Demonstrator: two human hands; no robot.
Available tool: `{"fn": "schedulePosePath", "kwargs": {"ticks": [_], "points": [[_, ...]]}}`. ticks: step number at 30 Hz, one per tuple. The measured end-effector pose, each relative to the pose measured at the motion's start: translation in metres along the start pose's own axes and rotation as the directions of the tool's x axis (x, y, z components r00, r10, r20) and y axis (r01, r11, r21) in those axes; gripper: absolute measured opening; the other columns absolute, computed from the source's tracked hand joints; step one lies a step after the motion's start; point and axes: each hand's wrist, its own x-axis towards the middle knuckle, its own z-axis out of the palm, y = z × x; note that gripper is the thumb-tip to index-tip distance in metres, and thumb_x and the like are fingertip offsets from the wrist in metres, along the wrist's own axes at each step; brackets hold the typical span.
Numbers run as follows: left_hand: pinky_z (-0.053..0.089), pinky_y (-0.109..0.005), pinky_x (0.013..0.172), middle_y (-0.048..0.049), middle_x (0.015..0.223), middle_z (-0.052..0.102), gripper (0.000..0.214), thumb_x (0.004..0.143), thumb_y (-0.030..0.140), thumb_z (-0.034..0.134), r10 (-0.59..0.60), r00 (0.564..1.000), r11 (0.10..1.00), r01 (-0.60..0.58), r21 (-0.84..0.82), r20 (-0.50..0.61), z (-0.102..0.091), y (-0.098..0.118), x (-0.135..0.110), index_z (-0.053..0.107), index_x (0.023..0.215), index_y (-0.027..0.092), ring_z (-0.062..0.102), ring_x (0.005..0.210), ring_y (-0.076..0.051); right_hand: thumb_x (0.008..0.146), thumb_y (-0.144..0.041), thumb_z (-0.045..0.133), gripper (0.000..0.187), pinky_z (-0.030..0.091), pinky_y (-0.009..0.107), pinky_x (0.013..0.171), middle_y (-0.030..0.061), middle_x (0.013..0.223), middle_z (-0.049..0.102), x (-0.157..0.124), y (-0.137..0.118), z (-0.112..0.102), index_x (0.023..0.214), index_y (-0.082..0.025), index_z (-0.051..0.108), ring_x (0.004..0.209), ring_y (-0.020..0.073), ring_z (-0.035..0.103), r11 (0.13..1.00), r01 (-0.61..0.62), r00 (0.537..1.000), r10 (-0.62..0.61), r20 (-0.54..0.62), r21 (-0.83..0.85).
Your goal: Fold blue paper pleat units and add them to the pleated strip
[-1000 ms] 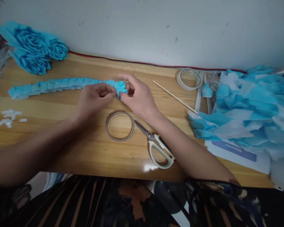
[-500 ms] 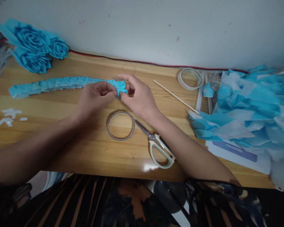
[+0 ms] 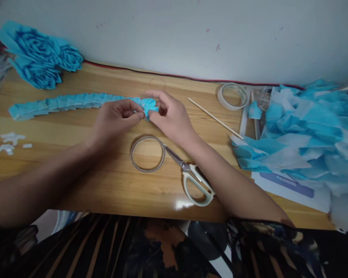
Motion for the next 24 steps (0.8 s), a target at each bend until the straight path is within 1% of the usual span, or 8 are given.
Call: {"fn": "schedulePosePath", "kwargs": {"ticks": [5, 7, 10, 15, 17, 20, 22, 24], "points": [[0.024, -0.028, 0.054, 0.0061, 0.054, 0.041, 0.01, 0.079, 0.022, 0.068, 0.042, 0.999, 0.999, -0.042, 0.004, -0.02, 0.001, -0.002, 0.001, 0.063, 0.07, 0.021, 0.033, 0.053, -0.01, 0.089, -0.021, 0.064, 0.039, 0.055, 0.032, 0.082, -0.0006, 0.093, 0.07, -0.001, -0.004, -0.002, 0.126, -0.026, 0.069, 0.087, 0.0158, 0.064, 0.998, -0.032, 0.999, 0.031, 0.014, 0.047], [0.025, -0.029, 0.055, 0.0059, 0.053, 0.042, 0.01, 0.079, 0.021, 0.067, 0.038, 0.999, 0.999, -0.038, 0.016, -0.036, 0.002, -0.002, 0.001, 0.063, 0.07, 0.022, 0.034, 0.053, -0.011, 0.086, -0.02, 0.065, 0.041, 0.056, 0.032, 0.083, -0.0004, 0.098, 0.071, -0.001, -0.005, -0.001, 0.126, -0.027, 0.068, 0.09, 0.0166, 0.066, 0.997, -0.04, 0.999, 0.039, 0.021, 0.061], [0.027, -0.03, 0.057, 0.0048, 0.054, 0.043, 0.012, 0.079, 0.022, 0.069, 0.025, 0.999, 0.999, -0.024, 0.027, -0.048, 0.002, -0.001, 0.0, 0.063, 0.069, 0.022, 0.037, 0.054, -0.012, 0.082, -0.016, 0.067, 0.047, 0.057, 0.033, 0.082, -0.0004, 0.1, 0.072, 0.0, -0.004, 0.0, 0.128, -0.029, 0.067, 0.092, 0.018, 0.067, 0.997, -0.051, 0.999, 0.049, 0.024, 0.063], [0.03, -0.031, 0.056, 0.0049, 0.053, 0.042, 0.014, 0.08, 0.021, 0.069, 0.019, 0.999, 0.998, -0.016, 0.062, -0.048, 0.001, 0.0, 0.0, 0.062, 0.068, 0.023, 0.038, 0.054, -0.013, 0.084, -0.018, 0.068, 0.046, 0.059, 0.034, 0.08, 0.0008, 0.1, 0.073, 0.001, 0.0, 0.0, 0.128, -0.029, 0.065, 0.091, 0.0185, 0.068, 0.999, -0.037, 0.999, 0.036, 0.028, 0.034], [0.029, -0.031, 0.055, 0.0052, 0.053, 0.042, 0.014, 0.08, 0.02, 0.067, 0.025, 0.997, 0.997, -0.02, 0.078, -0.074, 0.001, 0.001, -0.001, 0.061, 0.068, 0.023, 0.036, 0.053, -0.012, 0.084, -0.019, 0.069, 0.046, 0.059, 0.034, 0.078, 0.0005, 0.098, 0.073, 0.002, 0.002, 0.0, 0.129, -0.028, 0.064, 0.087, 0.0179, 0.067, 0.999, -0.027, 1.0, 0.026, 0.016, 0.025], [0.029, -0.03, 0.055, 0.0042, 0.056, 0.045, 0.017, 0.082, 0.023, 0.065, 0.059, 0.991, 0.996, -0.05, 0.075, -0.12, 0.0, 0.003, -0.004, 0.057, 0.067, 0.023, 0.038, 0.055, -0.012, 0.085, -0.019, 0.069, 0.046, 0.057, 0.033, 0.073, -0.0014, 0.089, 0.07, 0.002, 0.004, -0.001, 0.13, -0.027, 0.063, 0.078, 0.0163, 0.065, 0.999, -0.025, 1.0, 0.025, -0.003, 0.042], [0.029, -0.03, 0.055, 0.0039, 0.057, 0.045, 0.019, 0.083, 0.025, 0.065, 0.092, 0.988, 0.993, -0.081, 0.09, -0.125, 0.0, 0.005, -0.006, 0.057, 0.066, 0.023, 0.038, 0.056, -0.013, 0.085, -0.018, 0.068, 0.046, 0.056, 0.033, 0.072, -0.0023, 0.086, 0.068, 0.002, 0.004, -0.001, 0.13, -0.027, 0.062, 0.076, 0.0159, 0.063, 0.997, -0.04, 0.999, 0.04, -0.01, 0.062], [0.03, -0.031, 0.056, 0.0043, 0.055, 0.043, 0.016, 0.083, 0.025, 0.066, 0.13, 0.985, 0.985, -0.115, 0.13, -0.111, 0.001, 0.006, -0.009, 0.06, 0.069, 0.024, 0.038, 0.055, -0.013, 0.086, -0.018, 0.068, 0.045, 0.057, 0.033, 0.072, -0.0024, 0.087, 0.068, 0.002, 0.005, -0.001, 0.129, -0.029, 0.062, 0.079, 0.0166, 0.065, 0.996, -0.052, 0.999, 0.053, -0.011, 0.074]]}}
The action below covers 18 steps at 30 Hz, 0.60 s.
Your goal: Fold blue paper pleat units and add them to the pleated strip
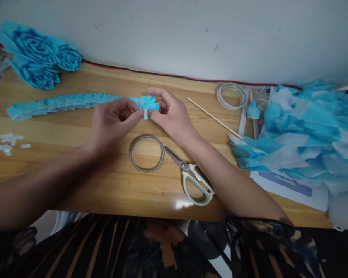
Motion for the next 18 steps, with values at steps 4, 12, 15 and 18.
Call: {"fn": "schedulePosePath", "kwargs": {"ticks": [4, 12, 15, 18], "points": [[0.03, -0.032, 0.058, 0.0053, 0.054, 0.042, 0.009, 0.082, 0.022, 0.068, 0.052, 0.999, 0.997, -0.051, 0.051, -0.003, 0.0001, -0.0013, -0.0016, 0.066, 0.074, 0.025, 0.038, 0.054, -0.014, 0.087, -0.022, 0.07, 0.044, 0.058, 0.034, 0.074, -0.0019, 0.09, 0.069, 0.0002, 0.0001, 0.0006, 0.129, -0.03, 0.062, 0.085, 0.0181, 0.066, 1.0, -0.006, 1.0, 0.006, 0.01, 0.005], [0.029, -0.033, 0.059, 0.0053, 0.054, 0.045, 0.009, 0.082, 0.024, 0.071, 0.049, 0.999, 0.995, -0.049, 0.088, 0.003, 0.0008, -0.0061, 0.0012, 0.068, 0.073, 0.025, 0.041, 0.055, -0.014, 0.086, -0.023, 0.07, 0.045, 0.055, 0.032, 0.073, -0.0029, 0.083, 0.064, -0.0021, -0.0024, 0.0009, 0.129, -0.03, 0.063, 0.077, 0.0161, 0.061, 0.998, 0.03, 1.0, -0.03, 0.002, -0.061], [0.028, -0.032, 0.058, 0.0055, 0.053, 0.045, 0.01, 0.082, 0.023, 0.07, 0.039, 0.999, 0.994, -0.039, 0.097, 0.004, 0.0014, -0.0062, 0.0023, 0.068, 0.073, 0.025, 0.042, 0.055, -0.014, 0.086, -0.024, 0.07, 0.044, 0.054, 0.033, 0.073, -0.0026, 0.083, 0.063, -0.0031, -0.0035, 0.0014, 0.129, -0.029, 0.063, 0.078, 0.016, 0.061, 0.993, 0.049, 0.999, -0.05, -0.006, -0.103], [0.028, -0.032, 0.057, 0.0058, 0.053, 0.045, 0.009, 0.081, 0.021, 0.07, 0.032, 0.999, 0.994, -0.032, 0.102, 0.0, 0.0023, -0.0061, 0.0034, 0.067, 0.072, 0.024, 0.042, 0.055, -0.013, 0.086, -0.025, 0.071, 0.043, 0.055, 0.034, 0.075, -0.0021, 0.084, 0.064, -0.0037, -0.0049, 0.0026, 0.128, -0.029, 0.064, 0.08, 0.0169, 0.061, 0.988, 0.066, 0.997, -0.069, -0.019, -0.138]]}}
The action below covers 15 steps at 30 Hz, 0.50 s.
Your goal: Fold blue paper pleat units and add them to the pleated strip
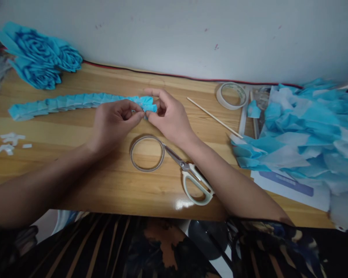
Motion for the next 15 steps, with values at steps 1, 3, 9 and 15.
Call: {"fn": "schedulePosePath", "kwargs": {"ticks": [1, 3, 9, 15], "points": [[0.028, -0.032, 0.057, 0.0058, 0.053, 0.046, 0.009, 0.081, 0.021, 0.069, -0.003, 1.0, 1.0, 0.003, 0.002, 0.004, 0.0003, 0.0, 0.0003, 0.067, 0.072, 0.024, 0.042, 0.054, -0.013, 0.086, -0.025, 0.071, 0.042, 0.055, 0.035, 0.075, -0.0019, 0.085, 0.064, -0.0001, -0.0008, 0.0005, 0.127, -0.03, 0.065, 0.08, 0.0172, 0.061, 1.0, 0.004, 1.0, -0.004, -0.006, -0.011], [0.028, -0.032, 0.057, 0.0057, 0.053, 0.047, 0.009, 0.081, 0.021, 0.068, -0.011, 1.0, 1.0, 0.011, 0.006, 0.008, 0.001, -0.0002, 0.0009, 0.067, 0.072, 0.023, 0.041, 0.054, -0.013, 0.086, -0.023, 0.071, 0.041, 0.055, 0.036, 0.077, -0.0019, 0.084, 0.064, -0.0004, -0.0027, 0.0014, 0.126, -0.03, 0.065, 0.08, 0.0175, 0.062, 1.0, 0.006, 1.0, -0.007, -0.017, -0.028], [0.03, -0.031, 0.057, 0.0054, 0.055, 0.048, 0.013, 0.079, 0.016, 0.065, -0.044, 0.999, 0.998, 0.045, -0.043, 0.021, 0.0031, 0.0002, 0.0025, 0.062, 0.069, 0.023, 0.043, 0.056, -0.013, 0.081, -0.008, 0.066, 0.043, 0.054, 0.035, 0.078, -0.0033, 0.08, 0.063, -0.0007, -0.0065, 0.0042, 0.12, -0.026, 0.067, 0.075, 0.0151, 0.06, 1.0, -0.005, 0.999, 0.005, -0.035, 0.002], [0.033, -0.03, 0.059, 0.0058, 0.055, 0.047, 0.016, 0.078, 0.012, 0.063, -0.091, 0.995, 0.993, 0.093, -0.078, 0.028, 0.0047, 0.0039, 0.0034, 0.058, 0.067, 0.022, 0.044, 0.057, -0.012, 0.083, -0.016, 0.071, 0.045, 0.053, 0.037, 0.079, -0.003, 0.083, 0.062, 0.0001, 0.0, 0.0044, 0.126, -0.03, 0.067, 0.08, 0.0174, 0.06, 0.998, 0.019, 0.999, -0.02, -0.028, -0.062]]}}
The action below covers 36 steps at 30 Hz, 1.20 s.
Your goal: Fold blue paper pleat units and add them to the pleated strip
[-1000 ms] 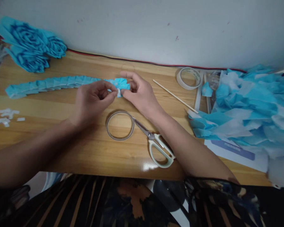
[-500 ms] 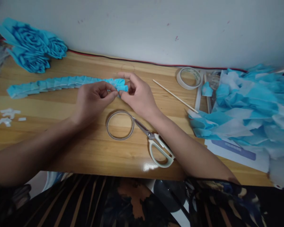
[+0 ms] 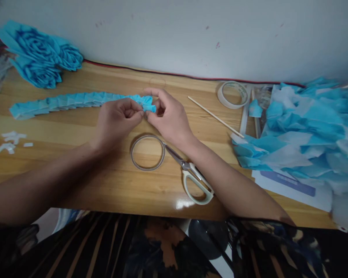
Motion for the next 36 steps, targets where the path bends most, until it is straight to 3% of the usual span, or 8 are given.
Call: {"fn": "schedulePosePath", "kwargs": {"ticks": [12, 25, 30, 36], "points": [[0.033, -0.029, 0.057, 0.0055, 0.055, 0.047, 0.009, 0.08, 0.019, 0.066, 0.011, 1.0, 0.999, -0.01, -0.042, 0.022, -0.002, -0.003, -0.002, 0.065, 0.072, 0.022, 0.042, 0.056, -0.012, 0.086, -0.02, 0.069, 0.041, 0.055, 0.036, 0.078, -0.0024, 0.083, 0.064, 0.0, 0.002, -0.001, 0.126, -0.03, 0.066, 0.078, 0.0169, 0.06, 1.0, -0.015, 1.0, 0.015, -0.013, 0.011], [0.032, -0.03, 0.058, 0.0068, 0.053, 0.041, 0.016, 0.08, 0.013, 0.064, 0.021, 1.0, 0.997, -0.022, -0.074, -0.011, 0.0, -0.003, 0.002, 0.063, 0.067, 0.021, 0.037, 0.054, -0.011, 0.084, -0.012, 0.068, 0.045, 0.057, 0.035, 0.079, -0.0035, 0.084, 0.068, 0.001, 0.001, -0.001, 0.126, -0.026, 0.065, 0.076, 0.0155, 0.063, 0.992, -0.043, 0.999, 0.043, 0.007, 0.12], [0.034, -0.029, 0.058, 0.007, 0.052, 0.039, 0.018, 0.078, 0.009, 0.064, 0.012, 0.999, 0.997, -0.015, -0.076, -0.037, 0.0, -0.001, 0.003, 0.062, 0.064, 0.021, 0.037, 0.054, -0.011, 0.088, -0.024, 0.072, 0.042, 0.06, 0.036, 0.086, -0.0011, 0.1, 0.073, 0.001, 0.004, -0.001, 0.129, -0.031, 0.062, 0.092, 0.0184, 0.069, 0.978, -0.072, 0.997, 0.067, 0.035, 0.197], [0.035, -0.027, 0.056, 0.0052, 0.056, 0.047, 0.013, 0.077, 0.013, 0.062, 0.023, 0.998, 0.999, -0.026, -0.043, -0.05, -0.001, -0.006, 0.004, 0.063, 0.067, 0.021, 0.041, 0.056, -0.011, 0.088, -0.024, 0.07, 0.043, 0.061, 0.039, 0.087, 0.0001, 0.1, 0.071, 0.005, 0.01, -0.004, 0.13, -0.03, 0.062, 0.101, 0.022, 0.069, 0.951, -0.152, 0.988, 0.144, 0.051, 0.269]]}}
